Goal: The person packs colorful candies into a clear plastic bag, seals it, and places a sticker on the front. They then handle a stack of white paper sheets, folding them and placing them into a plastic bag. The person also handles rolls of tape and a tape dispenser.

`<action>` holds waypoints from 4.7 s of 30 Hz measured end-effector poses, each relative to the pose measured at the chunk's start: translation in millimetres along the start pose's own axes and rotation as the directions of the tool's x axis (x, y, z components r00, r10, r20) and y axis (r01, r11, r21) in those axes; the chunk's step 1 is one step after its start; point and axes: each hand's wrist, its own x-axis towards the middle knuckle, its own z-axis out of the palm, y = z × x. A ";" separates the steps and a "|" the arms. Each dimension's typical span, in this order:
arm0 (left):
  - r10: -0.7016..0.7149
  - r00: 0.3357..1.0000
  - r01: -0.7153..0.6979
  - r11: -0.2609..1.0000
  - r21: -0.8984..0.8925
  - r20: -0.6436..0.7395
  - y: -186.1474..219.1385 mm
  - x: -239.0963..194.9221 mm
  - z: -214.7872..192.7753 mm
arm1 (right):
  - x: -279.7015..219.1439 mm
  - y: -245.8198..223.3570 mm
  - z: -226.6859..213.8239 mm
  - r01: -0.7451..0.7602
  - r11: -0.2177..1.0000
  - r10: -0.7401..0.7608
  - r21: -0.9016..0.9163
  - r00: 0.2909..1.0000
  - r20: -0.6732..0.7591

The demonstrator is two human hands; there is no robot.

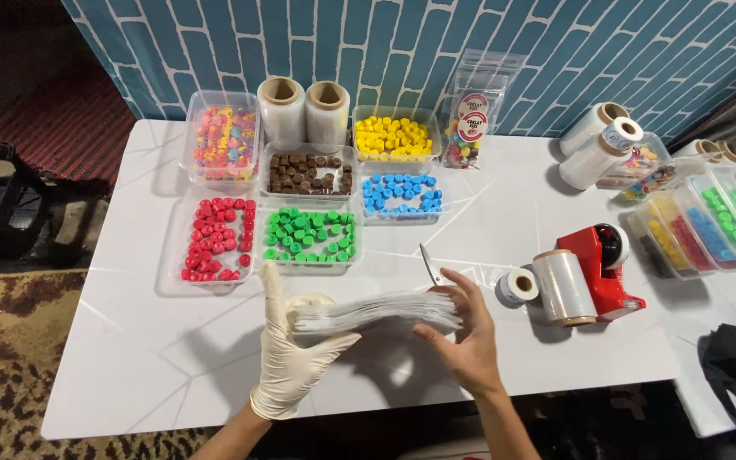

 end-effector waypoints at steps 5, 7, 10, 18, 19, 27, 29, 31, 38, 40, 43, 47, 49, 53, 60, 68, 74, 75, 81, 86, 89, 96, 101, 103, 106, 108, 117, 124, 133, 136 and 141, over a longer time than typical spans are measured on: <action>0.067 0.995 -0.069 0.997 0.022 0.069 -0.1 2.2 1.9 | -0.1 25.6 17.9 0.135 0.990 -0.134 -0.043 0.991 0.028; 0.073 0.995 -0.074 0.997 0.007 0.064 7.3 3.7 2.7 | 4.2 30.1 22.2 0.184 0.983 -0.184 0.000 0.982 0.041; -0.031 0.993 0.043 0.993 -0.107 0.115 5.2 8.1 -1.1 | 8.5 30.9 25.4 0.204 0.977 -0.208 0.067 0.976 0.059; -0.121 0.971 0.102 0.989 0.104 0.208 -5.2 13.9 -15.5 | 12.3 41.0 7.8 0.163 0.986 -0.157 -0.028 0.977 0.145; -0.128 0.969 0.108 0.989 0.102 0.213 -13.4 11.6 -14.1 | 9.5 41.7 9.2 0.156 0.987 -0.150 -0.032 0.979 0.140; -0.289 0.939 0.301 0.953 -0.036 0.185 -33.8 18.1 -15.9 | 10.9 36.2 14.6 0.044 0.994 -0.032 -0.097 0.992 0.123; -0.333 0.927 0.338 0.941 0.003 0.175 -26.9 16.6 -15.4 | 8.5 9.7 8.0 0.065 0.995 -0.051 -0.071 0.983 0.178; -0.376 0.911 0.375 0.926 0.040 0.167 -22.3 18.0 -15.3 | 12.6 -20.8 0.8 0.083 0.996 -0.070 -0.045 0.971 0.230; -0.337 0.928 0.321 0.940 0.116 0.158 -18.8 15.0 -11.8 | 18.3 -74.1 35.5 0.633 0.300 -0.313 -0.714 0.772 0.553; -0.348 0.925 0.339 0.937 0.083 0.151 -17.2 12.1 -11.5 | 18.1 -59.7 55.1 0.662 0.176 -0.266 -0.729 0.745 0.612; -0.326 0.923 0.338 0.941 -0.023 0.203 -40.9 14.8 -19.2 | 25.5 -36.8 66.7 0.728 0.159 -0.218 -0.666 0.684 0.696; -0.412 0.883 0.394 0.911 0.121 0.225 -39.5 17.6 -20.0 | 28.8 -39.2 62.3 0.767 0.145 -0.217 -0.625 0.641 0.736; -0.485 0.857 0.493 0.870 -0.001 0.171 -20.6 17.6 -15.6 | 30.6 -40.0 59.9 0.779 0.155 -0.205 -0.608 0.627 0.751; -0.412 0.888 0.419 0.908 0.011 0.207 -17.8 16.6 -16.4 | 31.0 -38.3 60.7 0.795 0.129 -0.181 -0.592 0.606 0.775; -0.224 0.967 0.225 0.974 0.007 0.118 -17.8 14.9 -15.5 | 33.7 -50.7 46.6 0.776 0.145 -0.216 -0.613 0.630 0.746; 0.138 0.986 -0.129 0.987 -0.093 0.094 -11.5 15.6 -23.1 | 37.9 -52.2 29.9 0.589 0.431 -0.184 -0.684 0.799 0.572; -0.139 0.973 0.178 0.960 -0.215 0.185 37.5 13.8 24.1 | 20.2 -35.7 59.8 0.044 0.990 -0.072 0.136 0.977 0.202; -0.378 0.924 0.380 0.903 -0.200 0.054 34.0 14.3 34.0 | 19.1 -23.7 65.3 0.075 0.967 -0.125 0.245 0.973 0.195; -0.282 0.930 0.354 0.860 -0.369 0.236 26.4 20.2 33.1 | 12.7 -1.4 51.3 -0.034 0.958 -0.033 0.285 0.974 0.226; -0.187 0.982 0.185 0.899 -0.397 0.034 18.2 28.2 34.7 | 11.4 -18.5 50.5 0.010 0.956 -0.089 0.295 0.963 0.255; -0.118 0.991 0.081 0.903 -0.422 -0.061 19.9 27.4 37.0 | 5.6 -12.4 53.0 -0.074 0.967 0.022 0.242 0.977 0.210; -0.385 0.892 0.040 0.587 -0.809 -0.236 -57.9 31.7 37.9 | -11.5 25.7 75.6 -0.326 0.573 0.427 0.752 0.902 0.065; -0.425 0.897 0.258 0.728 -0.636 -0.122 -76.7 26.7 11.3 | -4.7 35.8 45.7 -0.051 0.848 0.099 0.528 0.993 -0.064; -0.585 0.793 0.438 0.354 -0.826 0.170 -26.6 46.6 1.2 | -2.0 19.9 28.7 0.056 0.945 -0.032 0.323 0.996 -0.079; -0.596 0.797 0.594 0.803 -0.057 -0.094 71.6 35.2 -4.6 | 0.9 12.3 15.1 0.162 0.984 -0.159 0.080 0.986 -0.043; 0.304 0.916 -0.388 0.839 0.381 0.261 16.3 26.9 -32.2 | 1.3 3.1 13.9 0.395 0.918 -0.388 -0.044 0.914 0.119; 0.041 0.996 -0.050 0.993 0.108 0.080 -15.4 4.1 -0.7 | -5.6 27.1 32.5 -0.032 0.997 0.026 0.066 0.995 0.091; -0.251 0.960 0.240 0.966 0.095 0.123 3.8 16.1 -13.3 | -4.7 33.8 24.3 0.065 0.998 -0.068 0.027 0.987 0.146; -0.139 0.985 0.135 0.990 0.043 0.098 -8.0 13.5 -14.1 | 27.9 -23.4 -6.3 0.260 0.964 -0.239 -0.046 0.933 0.268; -0.075 0.989 0.071 0.997 0.028 0.130 -7.3 13.8 -12.0 | 50.2 -54.1 -16.3 0.319 0.939 -0.293 -0.126 0.937 0.191; -0.134 0.987 0.134 0.991 0.004 0.088 -4.8 13.6 -10.3 | 52.1 -87.3 -1.1 0.438 0.701 -0.330 -0.563 0.899 0.288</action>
